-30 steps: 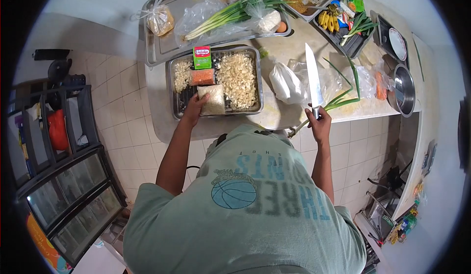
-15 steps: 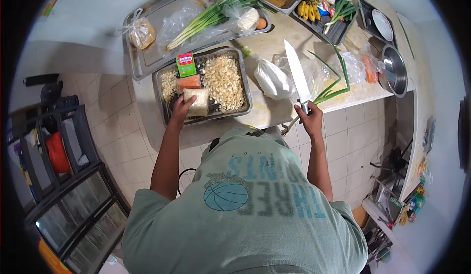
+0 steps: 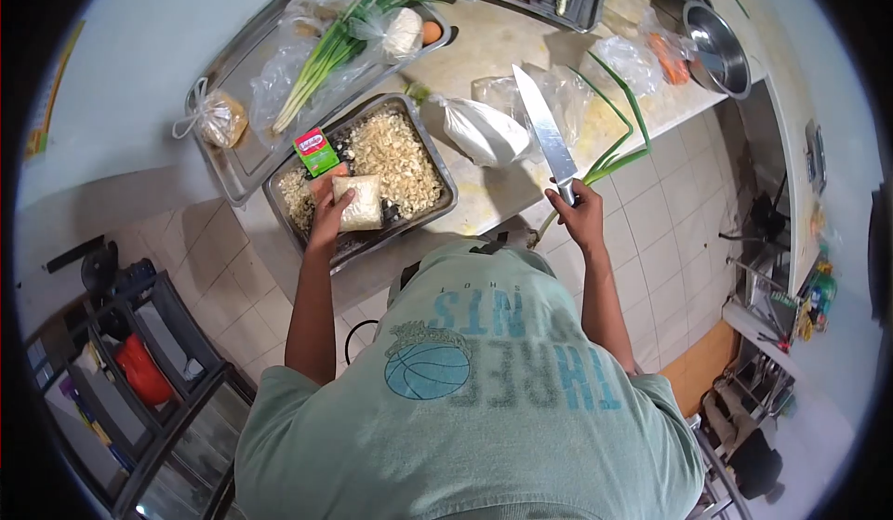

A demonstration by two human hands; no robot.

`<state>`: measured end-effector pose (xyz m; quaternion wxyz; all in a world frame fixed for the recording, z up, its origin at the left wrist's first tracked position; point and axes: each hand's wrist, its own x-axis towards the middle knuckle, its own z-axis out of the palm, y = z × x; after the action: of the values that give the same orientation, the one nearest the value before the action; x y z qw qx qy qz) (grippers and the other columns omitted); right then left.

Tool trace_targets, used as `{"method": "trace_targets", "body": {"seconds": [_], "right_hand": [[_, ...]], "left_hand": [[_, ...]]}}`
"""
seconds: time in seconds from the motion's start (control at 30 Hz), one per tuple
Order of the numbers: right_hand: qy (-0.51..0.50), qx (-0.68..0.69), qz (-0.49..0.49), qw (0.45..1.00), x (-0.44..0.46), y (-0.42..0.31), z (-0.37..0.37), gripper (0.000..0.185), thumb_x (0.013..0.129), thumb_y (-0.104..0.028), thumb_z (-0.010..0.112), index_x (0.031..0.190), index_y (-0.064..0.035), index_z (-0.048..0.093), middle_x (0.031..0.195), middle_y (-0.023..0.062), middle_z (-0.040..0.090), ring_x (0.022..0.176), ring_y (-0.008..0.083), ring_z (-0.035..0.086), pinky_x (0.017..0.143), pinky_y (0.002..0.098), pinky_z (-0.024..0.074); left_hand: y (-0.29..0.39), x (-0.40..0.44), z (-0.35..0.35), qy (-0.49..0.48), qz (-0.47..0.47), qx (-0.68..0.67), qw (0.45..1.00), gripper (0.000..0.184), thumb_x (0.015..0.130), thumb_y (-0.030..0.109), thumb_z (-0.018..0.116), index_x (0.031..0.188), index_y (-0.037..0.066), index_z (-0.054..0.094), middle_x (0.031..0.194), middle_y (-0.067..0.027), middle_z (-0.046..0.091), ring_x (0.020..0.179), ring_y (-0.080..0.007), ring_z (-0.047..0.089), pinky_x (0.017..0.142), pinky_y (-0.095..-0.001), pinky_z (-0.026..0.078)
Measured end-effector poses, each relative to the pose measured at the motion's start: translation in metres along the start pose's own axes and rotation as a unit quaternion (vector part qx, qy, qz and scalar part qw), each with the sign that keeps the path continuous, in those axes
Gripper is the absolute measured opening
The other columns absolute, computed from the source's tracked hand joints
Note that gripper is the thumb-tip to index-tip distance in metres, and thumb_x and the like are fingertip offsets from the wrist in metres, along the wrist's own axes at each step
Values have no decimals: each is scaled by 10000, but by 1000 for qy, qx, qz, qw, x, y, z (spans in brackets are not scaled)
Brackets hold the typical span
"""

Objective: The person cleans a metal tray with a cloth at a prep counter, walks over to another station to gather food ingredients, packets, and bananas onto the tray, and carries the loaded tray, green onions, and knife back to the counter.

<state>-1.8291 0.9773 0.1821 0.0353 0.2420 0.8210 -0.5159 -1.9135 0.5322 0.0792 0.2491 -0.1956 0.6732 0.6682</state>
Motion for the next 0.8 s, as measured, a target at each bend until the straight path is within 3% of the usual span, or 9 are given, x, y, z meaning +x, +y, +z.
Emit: {"method": "trace_targets", "body": {"seconds": [0.07,0.1,0.2,0.3,0.5,0.6,0.7,0.8], "right_hand": [[4,-6,1,1000,-2,3,-3,302,763,-207,748,681,18,564,527,34,505,432,92,494,412,271,392],[6,-9,2,1000,-3,3,-5,303,762,-208,748,679,18,563,527,35,505,432,93,494,413,272,392],[14,-12,5,1000,-7,0,-8,307,761,-211,749,680,19,563,524,42,503,432,96,496,413,275,393],[16,-22,-5,1000,-6,2,-11,308,758,-214,750,682,20,565,523,48,502,431,99,497,414,278,394],[9,-30,-33,999,-4,5,-11,293,752,-210,750,700,20,576,529,49,508,434,102,501,417,277,395],[-9,-37,-47,998,-3,0,-12,276,753,-198,746,707,17,579,533,46,510,440,98,496,423,278,393],[-32,-26,-18,999,-2,-5,-14,280,749,-200,747,713,18,575,537,54,502,460,104,467,446,284,385],[-31,-63,-71,995,11,13,-15,296,742,-210,753,717,21,569,541,67,493,482,116,434,468,291,375]], "left_hand": [[15,1,12,-26,39,-24,999,404,866,181,630,1218,7,536,1267,-33,479,1124,-145,484,940,-284,389],[24,-2,19,-23,25,-40,999,380,856,163,627,1185,-12,554,1208,-41,524,1084,-140,508,925,-280,395],[12,20,4,-94,-11,13,995,404,899,169,568,1245,-17,475,1165,-67,563,1062,-154,543,924,-288,417],[18,23,8,-108,10,45,993,394,897,164,569,1228,-31,484,1145,-73,574,1040,-153,557,905,-283,431],[22,19,14,-93,28,23,995,361,898,164,564,1201,-25,511,1114,-65,585,1029,-145,558,894,-283,435],[18,15,17,-73,50,-16,996,329,859,185,619,1113,-23,592,1062,-41,595,979,-120,540,880,-261,407],[22,1,29,-62,51,-59,995,341,869,193,612,1135,-16,574,1058,-38,593,975,-118,545,867,-264,418],[27,-6,42,-69,39,-62,995,355,875,199,606,1156,-12,553,1059,-44,599,964,-123,560,850,-265,433]]}}
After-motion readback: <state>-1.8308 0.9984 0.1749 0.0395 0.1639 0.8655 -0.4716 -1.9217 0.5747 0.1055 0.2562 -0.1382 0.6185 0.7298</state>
